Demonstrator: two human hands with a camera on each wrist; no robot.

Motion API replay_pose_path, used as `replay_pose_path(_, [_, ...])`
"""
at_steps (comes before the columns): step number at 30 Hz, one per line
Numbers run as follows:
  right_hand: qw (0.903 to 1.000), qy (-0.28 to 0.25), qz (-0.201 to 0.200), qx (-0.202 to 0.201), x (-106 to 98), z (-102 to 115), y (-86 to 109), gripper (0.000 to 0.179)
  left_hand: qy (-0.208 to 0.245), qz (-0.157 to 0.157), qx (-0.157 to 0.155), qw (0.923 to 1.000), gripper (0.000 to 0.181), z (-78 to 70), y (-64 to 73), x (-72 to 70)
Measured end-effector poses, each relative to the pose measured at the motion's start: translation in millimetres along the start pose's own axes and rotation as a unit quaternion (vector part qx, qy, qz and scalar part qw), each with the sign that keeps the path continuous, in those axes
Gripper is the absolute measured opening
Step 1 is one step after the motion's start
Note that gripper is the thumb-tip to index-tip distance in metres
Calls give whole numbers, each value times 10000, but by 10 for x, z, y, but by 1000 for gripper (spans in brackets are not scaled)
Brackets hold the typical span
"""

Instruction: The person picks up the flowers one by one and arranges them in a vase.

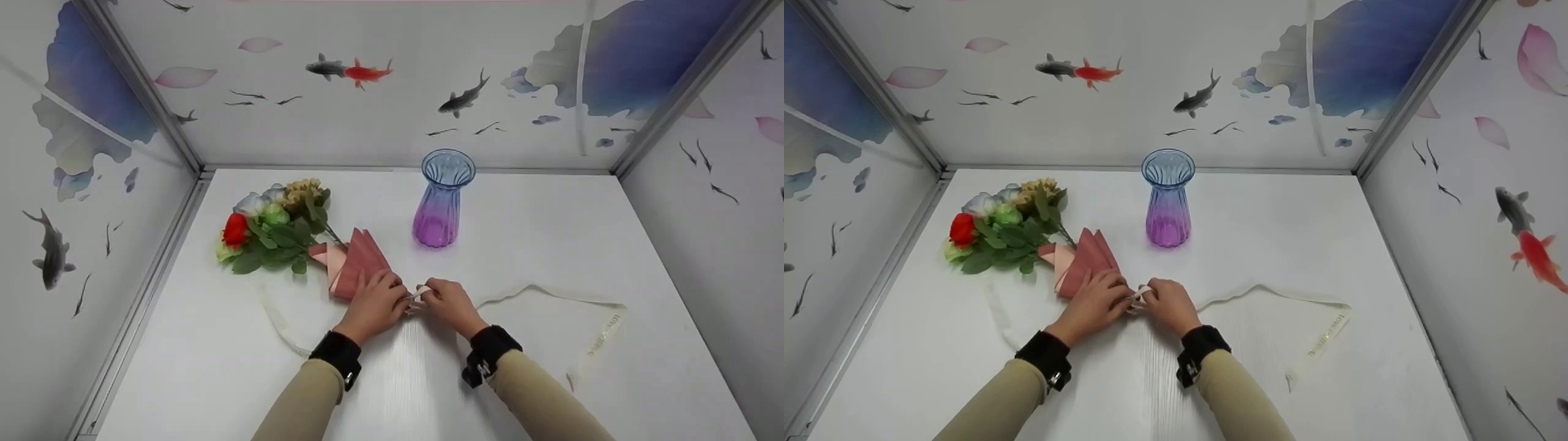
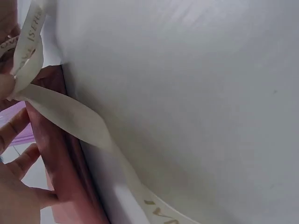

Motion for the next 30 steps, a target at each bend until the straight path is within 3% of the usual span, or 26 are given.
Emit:
replay_pose_path(5, [9949, -580, -168, 807, -34, -129, 9, 23, 234, -151, -44, 9996, 14, 29, 18, -26])
replay_pose_path(8, [9790, -1346, -288, 1507, -69, -226, 31, 22, 463, -192, -224, 9985, 14, 60, 23, -43])
replay_pose_path(12, [9321, -2811, -491, 2230, -101, -329, 61, 22, 966, -224, -561, 9935, 14, 100, 8, -62])
replay_pose_path(15, [8956, -3536, -636, 2623, -131, -421, 90, 24, 1444, -294, -892, 9851, 14, 144, -8, -64])
replay_pose_path(18, [8747, -3730, -840, 2979, -215, -555, 140, 25, 1827, -446, -1112, 9758, 10, 202, -10, -62])
replay_pose_path(22, [8639, -3588, -1136, 3346, -422, -773, 231, 28, 2097, -524, -1302, 9676, 8, 266, 11, -64])
replay_pose_path(25, [8474, -3603, -1389, 3644, -656, -988, 315, 28, 2282, -495, -1516, 9605, 11, 300, 28, -77])
replay_pose_path(28, [8152, -3800, -1719, 4019, -952, -1198, 412, 29, 2470, -444, -1691, 9531, 17, 330, 46, -95])
replay_pose_path(30, [7787, -4172, -1952, 4260, -1149, -1295, 480, 37, 2541, -455, -1756, 9500, 18, 350, 55, -108])
Point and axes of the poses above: each hand's wrist, its own y-axis away from the middle knuckle, its own x-axis out of the palm, z = x × y, the point moved 4 cm from there along -y, towards the middle knuckle, and after that the axes turned 9 degrees about y, right-handed, at the moved point
